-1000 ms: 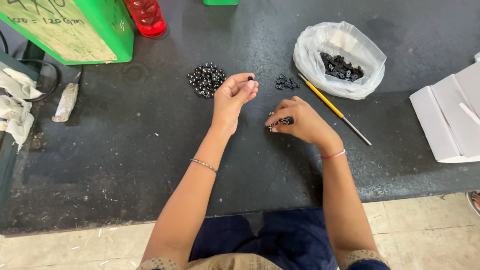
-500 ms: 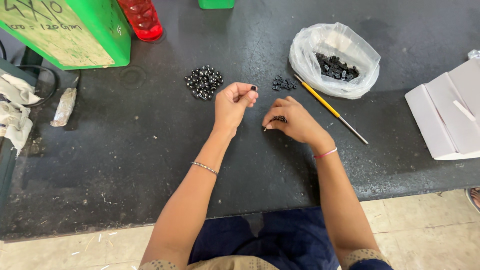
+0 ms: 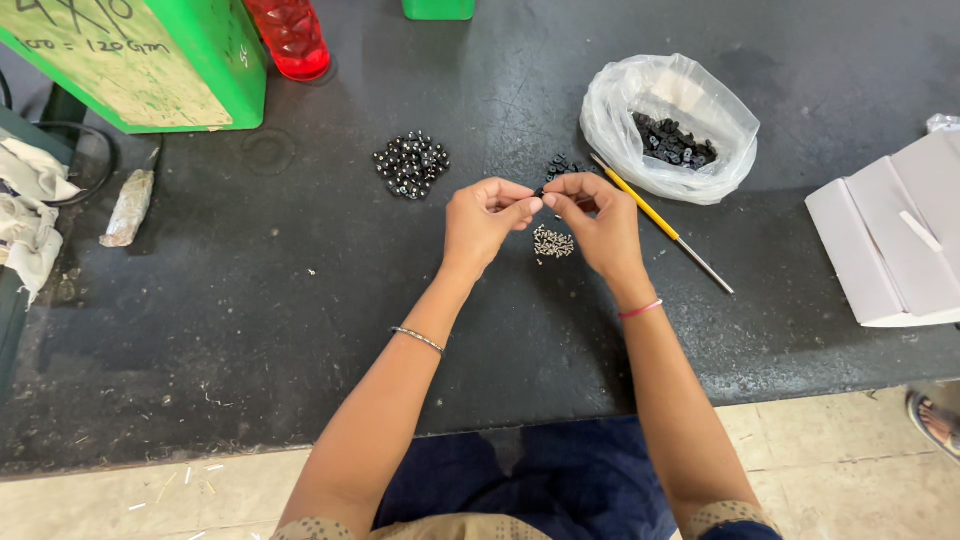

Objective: The person sits at a workbench and assembles small hardware, picking black screw-like parts and small metal nuts and threading a nut onto each screw by hand. They occasionally use a yellow-handled tool to help turn or hold a part, placing finished assemblies in a pile on the bench.

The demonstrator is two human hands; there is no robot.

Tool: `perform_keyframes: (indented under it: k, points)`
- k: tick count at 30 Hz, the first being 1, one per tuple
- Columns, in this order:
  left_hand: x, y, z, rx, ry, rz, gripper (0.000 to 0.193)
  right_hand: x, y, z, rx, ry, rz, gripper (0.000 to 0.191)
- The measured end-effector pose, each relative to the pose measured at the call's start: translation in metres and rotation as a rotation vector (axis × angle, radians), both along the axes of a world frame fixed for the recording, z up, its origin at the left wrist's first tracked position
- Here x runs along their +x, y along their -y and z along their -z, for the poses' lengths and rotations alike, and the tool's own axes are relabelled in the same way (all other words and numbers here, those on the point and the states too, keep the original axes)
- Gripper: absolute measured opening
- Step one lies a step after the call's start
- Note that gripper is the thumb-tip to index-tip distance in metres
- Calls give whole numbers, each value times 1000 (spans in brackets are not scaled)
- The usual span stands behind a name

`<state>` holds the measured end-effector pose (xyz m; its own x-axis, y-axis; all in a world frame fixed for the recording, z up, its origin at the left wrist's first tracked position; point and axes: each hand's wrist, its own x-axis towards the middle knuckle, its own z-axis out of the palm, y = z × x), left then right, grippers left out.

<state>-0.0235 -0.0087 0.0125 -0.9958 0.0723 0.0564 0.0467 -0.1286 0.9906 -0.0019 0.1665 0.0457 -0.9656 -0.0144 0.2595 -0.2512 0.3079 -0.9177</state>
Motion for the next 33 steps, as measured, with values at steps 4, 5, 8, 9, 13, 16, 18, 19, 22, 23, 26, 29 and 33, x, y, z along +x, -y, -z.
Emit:
perform_keyframes:
  k: [4, 5, 8, 9, 13, 16, 18, 19, 22, 23, 26, 29, 33]
  points:
    - [1, -1, 0, -37, -23, -3, 18, 0, -1, 0, 14, 9, -8, 12]
    - [1, -1, 0, -43, -26, -4, 17, 0, -1, 0, 11, 9, -14, 12]
    - [1, 0, -1, -103, -56, -15, 16, -1, -1, 0, 13, 13, -17, 12]
    - [1, 0, -2, -129, -69, -19, 15, -1, -1, 0, 16, 15, -14, 12]
    - [1, 2, -4, -190, -94, -1, 12, -3, -4, 3, -81, 68, -72, 13]
    - [3, 3, -6, -219, -141, 19, 11, -7, -7, 9, -267, 143, -171, 19]
    - [3, 3, -7, -238, -164, 29, 11, -8, -11, 13, -237, 149, -193, 18]
    - [4, 3, -8, -240, -165, 28, 11, -9, -12, 15, -237, 146, -192, 17]
    - [5, 0, -9, -234, -166, 29, 11, -10, -16, 18, -227, 132, -186, 16]
    - [5, 0, -9, -226, -165, 33, 11, -10, -16, 18, -220, 127, -181, 16]
    - [5, 0, -10, -241, -153, 29, 11, -10, -14, 18, -257, 139, -202, 16]
    - [2, 9, -13, -344, -291, -86, 13, -12, -12, 17, -269, 143, -214, 29]
    - [-11, 51, -18, -506, -411, -423, 13, -18, -26, 16, -162, -14, 28, 23]
